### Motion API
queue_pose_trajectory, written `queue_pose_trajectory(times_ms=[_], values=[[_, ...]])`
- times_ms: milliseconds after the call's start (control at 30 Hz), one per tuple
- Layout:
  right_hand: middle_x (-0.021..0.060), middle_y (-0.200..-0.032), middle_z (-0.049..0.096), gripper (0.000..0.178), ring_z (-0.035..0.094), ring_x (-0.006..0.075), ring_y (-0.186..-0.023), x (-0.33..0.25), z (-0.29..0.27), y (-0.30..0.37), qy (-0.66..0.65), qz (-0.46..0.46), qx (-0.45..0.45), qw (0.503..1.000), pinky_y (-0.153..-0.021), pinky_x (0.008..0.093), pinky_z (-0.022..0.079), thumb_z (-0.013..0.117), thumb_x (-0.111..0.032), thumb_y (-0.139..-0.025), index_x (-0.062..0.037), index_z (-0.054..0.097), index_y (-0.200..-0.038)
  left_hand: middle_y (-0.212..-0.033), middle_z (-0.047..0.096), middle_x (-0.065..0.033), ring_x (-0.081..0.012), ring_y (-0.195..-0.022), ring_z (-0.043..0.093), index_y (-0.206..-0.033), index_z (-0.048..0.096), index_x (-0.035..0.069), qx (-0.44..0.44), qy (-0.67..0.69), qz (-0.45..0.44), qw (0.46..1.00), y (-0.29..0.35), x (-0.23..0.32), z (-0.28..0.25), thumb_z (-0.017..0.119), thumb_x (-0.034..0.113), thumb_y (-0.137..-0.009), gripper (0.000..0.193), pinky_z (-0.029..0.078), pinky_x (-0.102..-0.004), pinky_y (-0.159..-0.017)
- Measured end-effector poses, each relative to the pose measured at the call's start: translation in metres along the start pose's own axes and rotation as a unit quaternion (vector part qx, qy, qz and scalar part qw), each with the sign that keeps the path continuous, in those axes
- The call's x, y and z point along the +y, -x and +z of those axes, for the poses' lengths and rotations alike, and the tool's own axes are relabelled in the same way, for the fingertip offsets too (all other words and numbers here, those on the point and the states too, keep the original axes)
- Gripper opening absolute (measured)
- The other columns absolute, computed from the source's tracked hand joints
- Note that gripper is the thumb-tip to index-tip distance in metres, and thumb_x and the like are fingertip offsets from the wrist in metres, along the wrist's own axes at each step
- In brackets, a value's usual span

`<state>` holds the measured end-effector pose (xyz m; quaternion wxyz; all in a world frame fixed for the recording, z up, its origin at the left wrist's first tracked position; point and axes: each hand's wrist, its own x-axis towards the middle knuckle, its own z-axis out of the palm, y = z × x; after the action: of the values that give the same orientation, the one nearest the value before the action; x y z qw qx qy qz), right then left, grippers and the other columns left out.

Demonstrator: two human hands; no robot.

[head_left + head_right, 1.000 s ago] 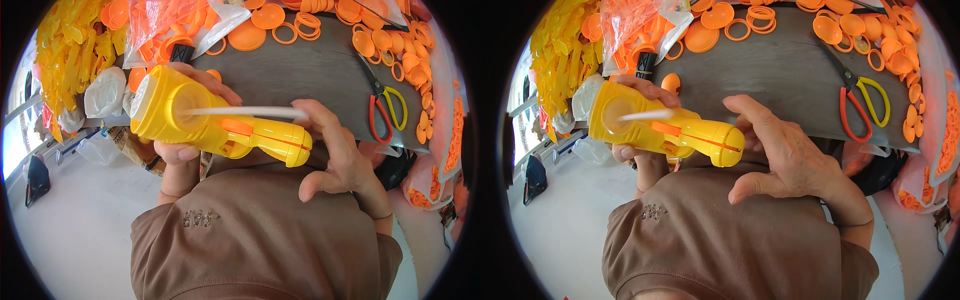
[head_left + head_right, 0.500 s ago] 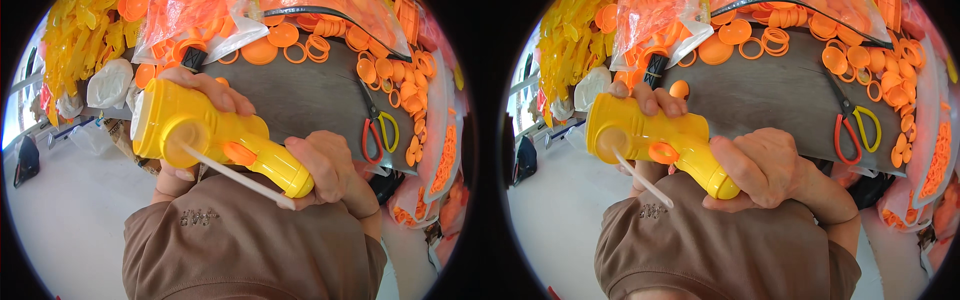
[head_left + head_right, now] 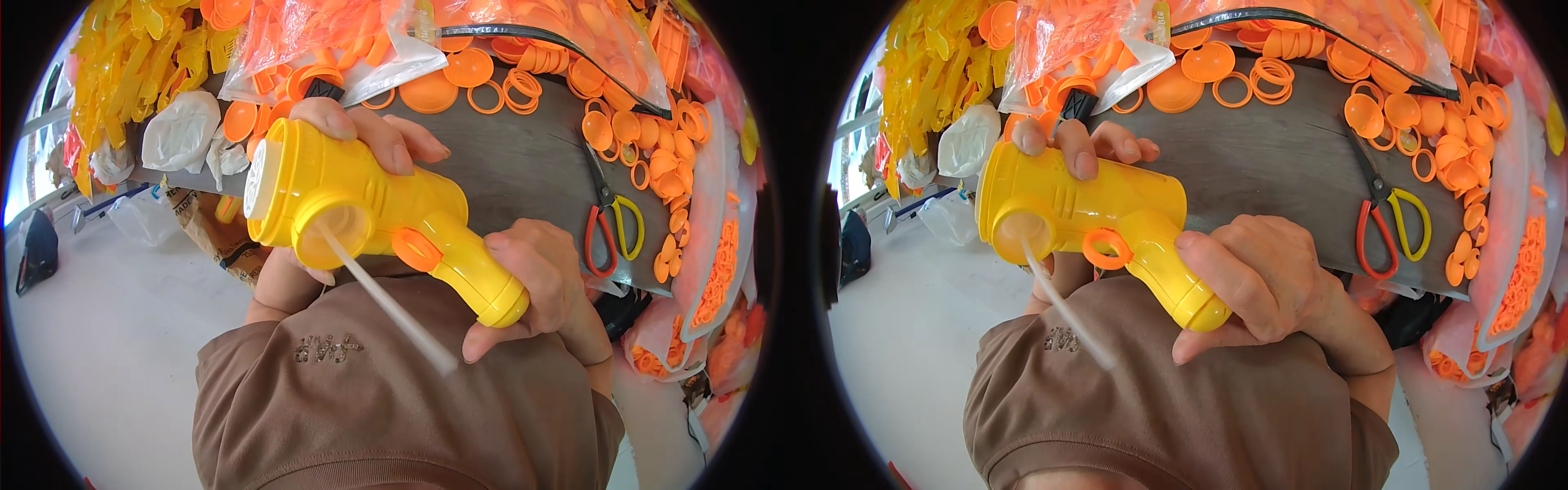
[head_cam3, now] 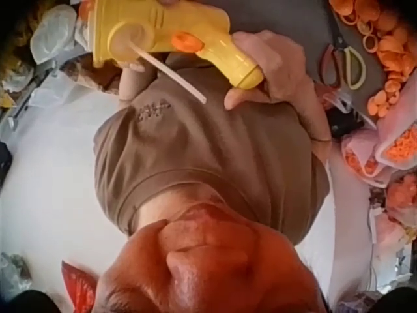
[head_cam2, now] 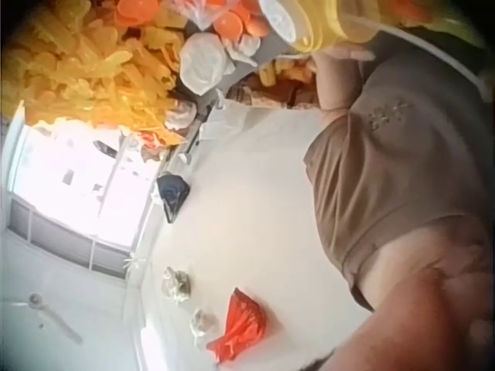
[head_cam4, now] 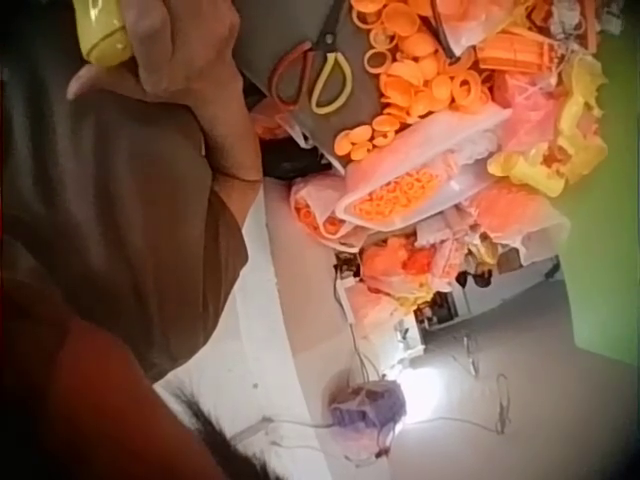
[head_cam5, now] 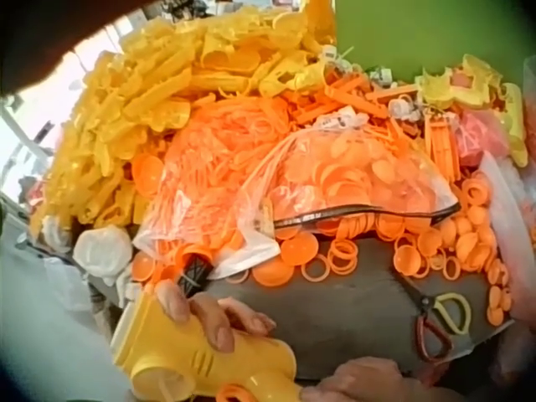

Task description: Assembling and inspecting yellow and orange plastic toy components at a factory workbench.

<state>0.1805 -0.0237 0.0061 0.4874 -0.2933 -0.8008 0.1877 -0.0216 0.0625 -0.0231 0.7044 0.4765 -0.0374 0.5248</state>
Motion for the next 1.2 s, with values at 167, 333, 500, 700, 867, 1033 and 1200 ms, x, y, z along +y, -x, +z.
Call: queue_pose_trajectory(times_ms=[167,333,500,700,867,1033,1200], values=[[0.0114,-0.075,0.058,0.084,0.052,0.0196,-0.050,0.002,0.000,-0.001,-0.002,0.009,0.010,1.000,-0.043,0.0301,0.042,0.066,-0.061,-0.070,0.0080,0.044,-0.113,-0.106,0.054,-0.0184,-0.0408,-0.104,0.054,-0.124,0.037,0.008,0.023,0.041,-0.023,0.999,-0.002,0.000,0.001,0.086,0.028,-0.055,0.087,0.053,-0.0481,-0.080],[0.0137,-0.080,0.061,0.081,0.057,0.0202,-0.054,0.006,-0.002,0.001,-0.015,0.025,0.010,1.000,-0.047,0.0286,0.047,0.068,-0.057,-0.072,0.0103,0.046,-0.112,-0.108,0.053,-0.0217,-0.0420,-0.104,0.056,-0.125,0.037,0.001,0.070,0.075,-0.189,0.977,-0.004,0.011,-0.002,0.081,0.024,-0.056,0.086,0.051,-0.0510,-0.084],[0.0156,-0.081,0.061,0.083,0.062,0.0227,-0.062,0.005,-0.001,0.008,-0.051,0.082,0.008,0.995,-0.053,0.0289,0.049,0.069,-0.055,-0.073,0.0114,0.043,-0.115,-0.107,0.053,-0.0231,-0.0421,-0.100,0.058,-0.126,0.033,-0.003,0.168,0.080,-0.231,0.955,0.003,0.008,0.004,0.077,0.024,-0.053,0.089,0.052,-0.0511,-0.082],[0.0131,-0.077,0.060,0.080,0.058,0.0208,-0.056,0.003,0.003,0.006,-0.048,0.053,0.035,0.997,-0.047,0.0282,0.046,0.064,-0.058,-0.076,0.0098,0.045,-0.114,-0.109,0.052,-0.0209,-0.0398,-0.102,0.057,-0.126,0.033,0.000,0.117,0.158,-0.204,0.959,0.006,0.002,-0.004,0.080,0.021,-0.051,0.091,0.048,-0.0513,-0.087],[0.0122,-0.075,0.058,0.081,0.052,0.0210,-0.050,-0.006,0.000,-0.006,0.007,0.019,0.013,1.000,-0.043,0.0302,0.041,0.057,-0.064,-0.077,0.0082,0.047,-0.113,-0.108,0.054,-0.0227,-0.0421,-0.101,0.058,-0.125,0.037,0.001,0.061,0.223,-0.103,0.967,0.005,-0.019,-0.007,0.078,0.016,-0.048,0.088,0.051,-0.0519,-0.084],[0.0169,-0.082,0.060,0.073,0.058,0.0274,-0.057,-0.012,-0.005,-0.005,0.053,0.081,0.007,0.995,-0.049,0.0339,0.045,0.062,-0.054,-0.080,0.0096,0.047,-0.112,-0.121,0.047,-0.0239,-0.0495,-0.113,0.048,-0.132,0.030,0.003,0.046,0.282,-0.098,0.953,0.007,-0.028,-0.009,0.076,0.014,-0.053,0.091,0.042,-0.0586,-0.094],[0.0163,-0.086,0.062,0.060,0.061,0.0283,-0.063,0.009,-0.004,0.004,-0.059,0.143,0.044,0.987,-0.055,0.0341,0.048,0.064,-0.040,-0.079,0.0070,0.048,-0.114,-0.107,0.055,-0.0268,-0.0400,-0.095,0.060,-0.116,0.037,-0.004,0.156,0.002,-0.161,0.974,0.016,0.005,0.009,0.077,0.030,-0.055,0.080,0.053,-0.0486,-0.081]])
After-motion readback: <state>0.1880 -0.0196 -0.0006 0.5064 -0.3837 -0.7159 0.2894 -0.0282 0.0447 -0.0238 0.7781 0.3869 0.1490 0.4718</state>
